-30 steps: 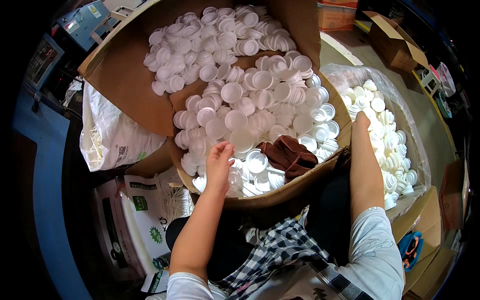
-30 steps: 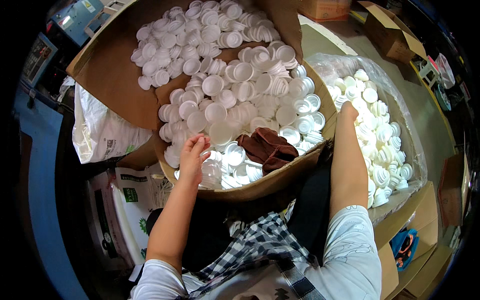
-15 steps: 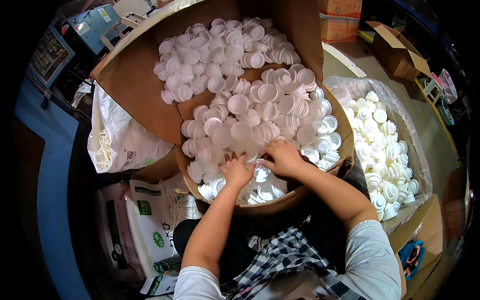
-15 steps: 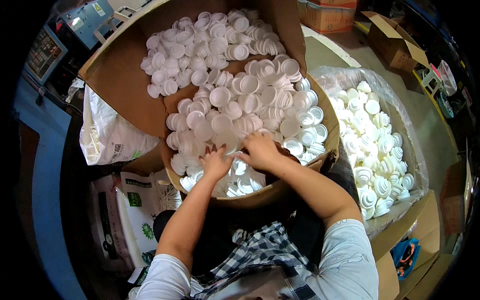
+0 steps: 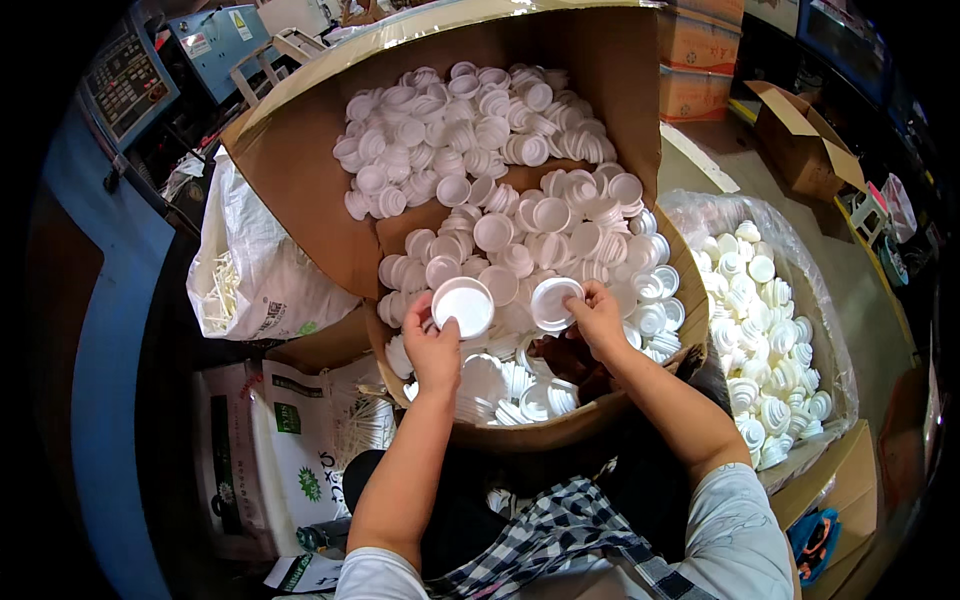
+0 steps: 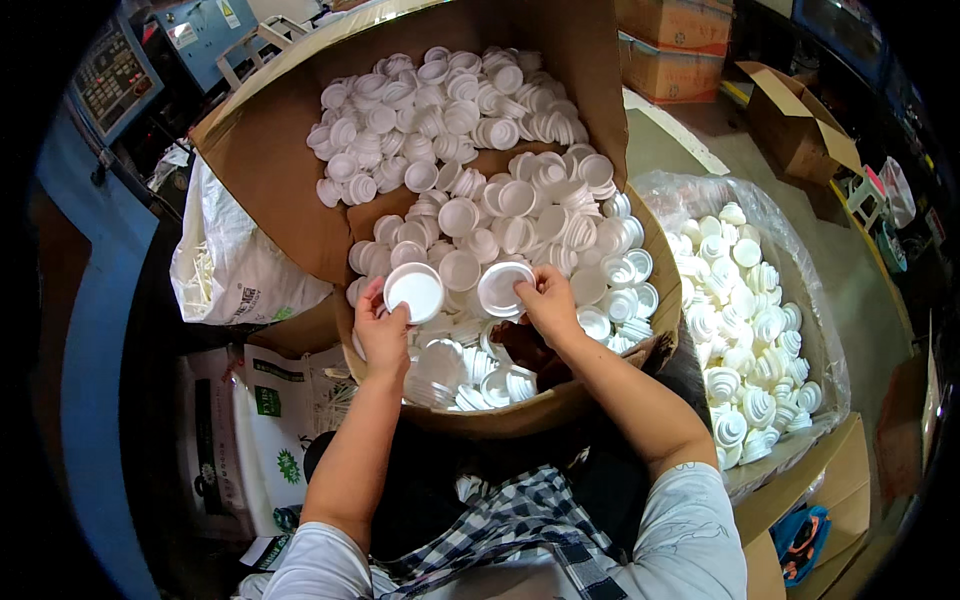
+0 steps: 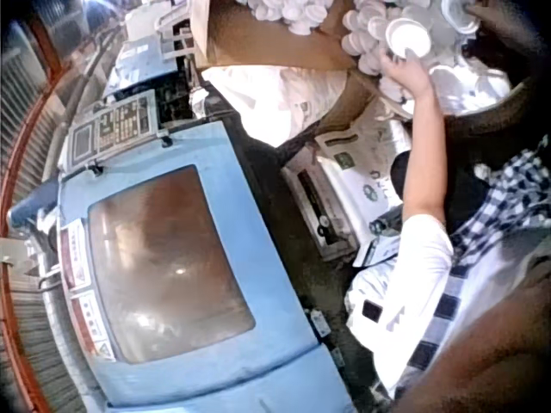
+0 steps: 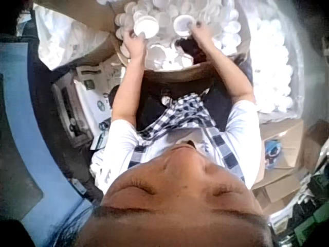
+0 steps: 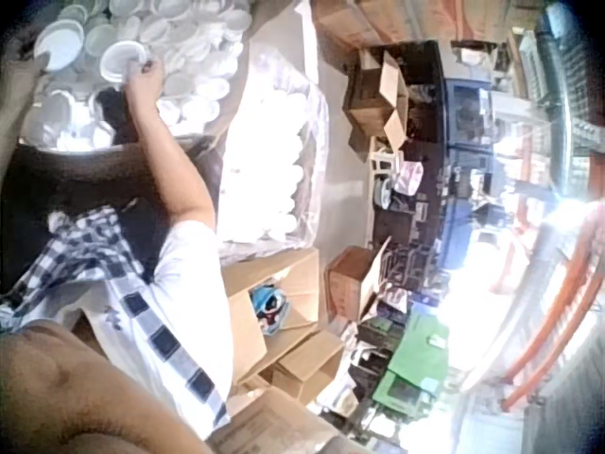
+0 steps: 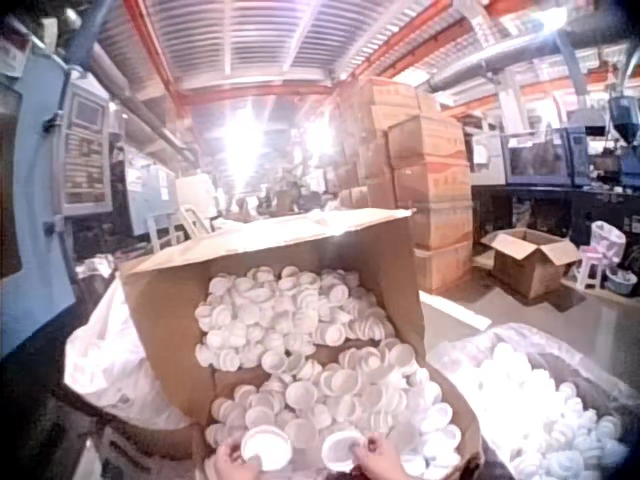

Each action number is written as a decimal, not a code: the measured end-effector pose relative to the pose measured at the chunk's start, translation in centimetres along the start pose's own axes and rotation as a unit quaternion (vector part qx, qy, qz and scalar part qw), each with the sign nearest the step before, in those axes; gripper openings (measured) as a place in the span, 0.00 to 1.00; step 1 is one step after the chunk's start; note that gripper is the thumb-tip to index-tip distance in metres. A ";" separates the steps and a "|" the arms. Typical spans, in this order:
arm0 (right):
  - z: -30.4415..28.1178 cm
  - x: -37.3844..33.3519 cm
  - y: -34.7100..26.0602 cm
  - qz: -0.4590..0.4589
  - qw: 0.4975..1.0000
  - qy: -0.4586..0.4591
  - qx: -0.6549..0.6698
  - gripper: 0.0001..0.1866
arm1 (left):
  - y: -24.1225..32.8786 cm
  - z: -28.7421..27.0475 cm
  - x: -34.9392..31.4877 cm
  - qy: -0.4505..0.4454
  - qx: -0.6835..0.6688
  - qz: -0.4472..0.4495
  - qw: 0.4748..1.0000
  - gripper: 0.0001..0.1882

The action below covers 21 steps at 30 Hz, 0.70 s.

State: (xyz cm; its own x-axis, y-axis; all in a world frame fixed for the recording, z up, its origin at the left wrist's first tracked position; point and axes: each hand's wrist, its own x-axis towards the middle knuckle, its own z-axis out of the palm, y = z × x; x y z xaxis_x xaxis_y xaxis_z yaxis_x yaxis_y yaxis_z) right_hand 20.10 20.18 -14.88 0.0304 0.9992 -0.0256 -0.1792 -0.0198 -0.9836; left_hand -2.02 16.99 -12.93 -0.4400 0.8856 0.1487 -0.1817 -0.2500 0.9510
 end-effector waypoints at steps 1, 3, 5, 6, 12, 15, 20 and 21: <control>-0.2 -0.1 -0.7 0.034 0.999 -0.001 0.025 0.09 | 1.0 0.4 -0.7 0.001 -0.011 -0.047 0.999 0.26; 0.1 -0.3 -1.3 0.026 0.998 -0.003 0.063 0.09 | 2.8 1.1 -2.4 -0.002 -0.028 -0.138 0.990 0.27; 0.1 -0.5 -1.6 0.032 0.996 -0.006 0.083 0.10 | 2.5 0.8 -2.8 -0.039 -0.095 -0.208 0.973 0.22; 0.2 -0.7 -1.8 0.035 0.997 -0.002 0.071 0.12 | 2.9 0.7 -3.0 -0.062 -0.131 -0.247 0.958 0.21; 1.1 -2.3 -3.6 0.063 0.994 -0.028 0.080 0.33 | 4.2 1.0 -3.6 -0.113 -0.263 -0.346 0.893 0.21; 1.4 -3.0 -5.1 0.107 0.986 -0.068 0.112 0.35 | 5.9 1.4 -4.1 -0.159 -0.315 -0.363 0.862 0.22; 1.7 -4.0 -5.6 0.160 0.954 -0.155 0.200 0.27 | 6.8 1.0 -4.2 -0.255 -0.388 -0.362 0.808 0.30; 1.7 -4.1 -5.4 0.153 0.948 -0.169 0.221 0.26 | 6.8 1.0 -4.2 -0.262 -0.394 -0.365 0.802 0.30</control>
State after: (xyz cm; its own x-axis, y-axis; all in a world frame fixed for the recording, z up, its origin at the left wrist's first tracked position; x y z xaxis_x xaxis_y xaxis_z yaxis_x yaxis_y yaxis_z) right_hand 19.24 16.27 -9.18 -0.3927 0.9044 -0.1666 -0.5249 -0.3692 -0.7670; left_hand -0.54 11.91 -6.79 0.4277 0.9004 -0.0800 -0.8128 0.4218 0.4017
